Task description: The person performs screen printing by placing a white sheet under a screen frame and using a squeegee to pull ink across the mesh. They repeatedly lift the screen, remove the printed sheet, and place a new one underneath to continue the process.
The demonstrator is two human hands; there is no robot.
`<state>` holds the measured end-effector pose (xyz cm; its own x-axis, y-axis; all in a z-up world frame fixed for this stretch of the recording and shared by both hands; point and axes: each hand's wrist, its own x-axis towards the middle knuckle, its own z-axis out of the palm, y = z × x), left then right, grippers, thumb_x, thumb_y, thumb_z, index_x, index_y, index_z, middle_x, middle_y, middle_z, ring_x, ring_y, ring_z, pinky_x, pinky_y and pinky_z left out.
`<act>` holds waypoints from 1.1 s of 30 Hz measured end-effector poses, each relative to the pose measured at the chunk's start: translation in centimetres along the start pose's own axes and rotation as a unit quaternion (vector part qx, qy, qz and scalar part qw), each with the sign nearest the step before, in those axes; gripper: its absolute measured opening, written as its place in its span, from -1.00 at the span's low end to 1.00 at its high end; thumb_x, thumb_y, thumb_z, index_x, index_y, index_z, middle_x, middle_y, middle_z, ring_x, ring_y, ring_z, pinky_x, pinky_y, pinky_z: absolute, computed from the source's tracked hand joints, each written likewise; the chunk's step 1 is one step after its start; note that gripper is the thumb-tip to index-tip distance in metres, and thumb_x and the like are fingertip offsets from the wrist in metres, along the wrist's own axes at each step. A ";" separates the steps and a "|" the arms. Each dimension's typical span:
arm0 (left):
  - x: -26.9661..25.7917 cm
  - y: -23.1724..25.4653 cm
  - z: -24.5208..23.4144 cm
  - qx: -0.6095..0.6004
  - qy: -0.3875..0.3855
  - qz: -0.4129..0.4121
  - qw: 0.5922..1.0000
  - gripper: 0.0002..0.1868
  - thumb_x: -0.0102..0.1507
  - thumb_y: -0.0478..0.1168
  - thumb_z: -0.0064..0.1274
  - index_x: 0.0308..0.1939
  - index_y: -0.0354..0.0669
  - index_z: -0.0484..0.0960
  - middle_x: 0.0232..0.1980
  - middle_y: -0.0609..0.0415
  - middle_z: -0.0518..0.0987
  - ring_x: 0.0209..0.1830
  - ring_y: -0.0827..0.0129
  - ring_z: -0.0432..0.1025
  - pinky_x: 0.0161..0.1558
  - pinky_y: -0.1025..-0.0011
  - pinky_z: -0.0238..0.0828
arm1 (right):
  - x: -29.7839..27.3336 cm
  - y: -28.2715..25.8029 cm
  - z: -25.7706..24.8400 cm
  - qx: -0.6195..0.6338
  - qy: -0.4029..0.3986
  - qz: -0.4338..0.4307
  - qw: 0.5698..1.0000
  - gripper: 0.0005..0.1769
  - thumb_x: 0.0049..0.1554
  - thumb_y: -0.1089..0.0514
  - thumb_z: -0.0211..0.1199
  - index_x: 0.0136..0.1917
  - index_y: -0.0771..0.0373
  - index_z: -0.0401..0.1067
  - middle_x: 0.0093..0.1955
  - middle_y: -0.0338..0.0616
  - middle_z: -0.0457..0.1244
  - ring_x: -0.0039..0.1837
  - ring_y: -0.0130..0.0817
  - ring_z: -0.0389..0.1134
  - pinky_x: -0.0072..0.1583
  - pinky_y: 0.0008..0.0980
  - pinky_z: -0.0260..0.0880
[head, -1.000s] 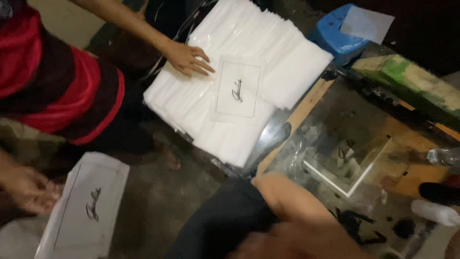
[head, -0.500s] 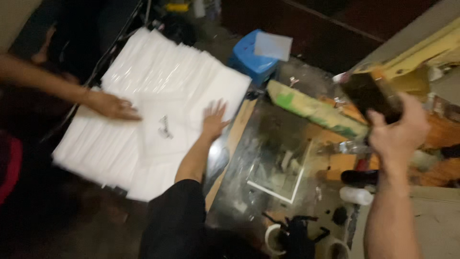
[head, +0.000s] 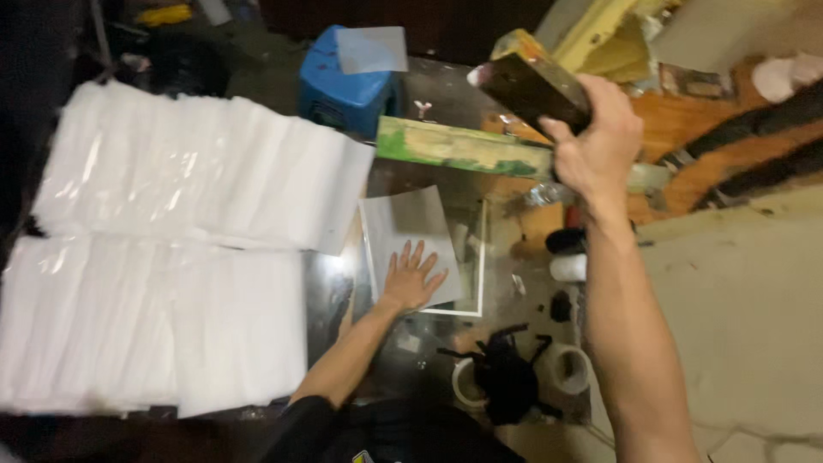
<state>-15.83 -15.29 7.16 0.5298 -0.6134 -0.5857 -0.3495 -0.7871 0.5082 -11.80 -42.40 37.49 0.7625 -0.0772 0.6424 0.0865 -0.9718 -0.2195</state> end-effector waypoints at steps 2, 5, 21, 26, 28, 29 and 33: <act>5.8 -1.5 7.3 0.023 0.173 0.124 0.977 -0.09 0.44 0.47 -0.44 0.75 0.12 0.08 0.84 -0.05 -0.23 0.82 -0.10 -0.45 0.66 -0.25 -0.54 | -0.3 -0.1 0.1 0.010 -0.001 -0.013 1.000 -0.37 0.06 0.04 0.61 0.34 0.26 0.55 0.20 0.05 0.44 0.20 0.10 0.44 0.16 -0.03 0.35; 10.3 -2.4 10.5 0.098 0.267 0.212 0.935 -0.11 0.35 0.50 -0.10 0.64 0.20 0.33 0.72 -0.09 0.22 0.74 -0.13 -0.02 0.63 -0.30 -0.27 | -1.5 -0.2 0.4 -0.015 -0.007 0.019 1.000 -0.42 0.13 -0.04 0.52 0.36 0.18 0.55 0.24 -0.03 0.47 0.24 -0.06 0.47 0.13 -0.02 0.41; 8.3 0.4 7.8 0.103 0.164 0.163 0.967 -0.07 0.35 0.52 -0.18 0.69 0.24 0.19 0.81 0.00 -0.02 0.80 -0.10 -0.22 0.66 -0.23 -0.45 | -1.3 -1.0 0.3 -0.015 -0.044 0.081 0.996 -0.43 0.18 -0.11 0.41 0.41 0.04 0.47 0.21 -0.15 0.43 0.24 -0.17 0.40 0.16 -0.06 0.26; 8.8 -0.3 8.8 0.092 0.191 0.178 0.961 -0.04 0.33 0.55 -0.20 0.68 0.21 0.24 0.81 0.03 -0.02 0.80 -0.04 -0.22 0.66 -0.23 -0.46 | -1.3 -1.2 0.2 -0.009 -0.012 0.038 0.999 -0.44 0.12 -0.08 0.47 0.34 0.12 0.54 0.18 -0.13 0.44 0.21 -0.09 0.43 0.06 -0.07 0.30; 7.4 0.1 7.5 0.073 0.215 0.193 0.955 -0.06 0.36 0.55 -0.28 0.68 0.17 0.26 0.77 -0.03 0.09 0.76 -0.13 -0.12 0.64 -0.29 -0.41 | -1.6 -0.8 0.2 0.000 0.002 0.019 1.000 -0.44 0.14 -0.05 0.46 0.37 0.12 0.51 0.22 -0.09 0.43 0.24 -0.01 0.43 0.06 -0.02 0.30; 6.5 0.3 6.9 0.053 0.240 0.209 0.946 -0.07 0.40 0.55 -0.36 0.67 0.13 0.28 0.73 -0.10 0.20 0.73 -0.23 -0.02 0.62 -0.36 -0.37 | -2.0 -0.8 0.2 0.008 0.017 0.000 1.000 -0.43 0.16 -0.01 0.45 0.40 0.12 0.48 0.26 -0.05 0.41 0.28 0.07 0.42 0.07 0.03 0.31; 0.3 -1.5 4.1 -0.036 0.454 0.257 0.852 -0.33 0.40 0.44 -0.08 0.38 0.16 0.60 0.56 0.12 0.49 0.65 0.10 0.24 0.56 -0.19 0.07 | -9.7 -2.6 0.8 0.051 0.023 0.060 0.997 -0.28 0.04 0.30 0.38 0.49 0.14 0.45 0.44 -0.08 0.41 0.53 -0.07 0.37 0.51 0.24 0.20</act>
<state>-18.31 -14.59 3.60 0.7118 -0.5472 0.4404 -0.6851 -0.4029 0.6069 -18.94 -38.90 31.26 0.7406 -0.2044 0.6400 0.0635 -0.9270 -0.3695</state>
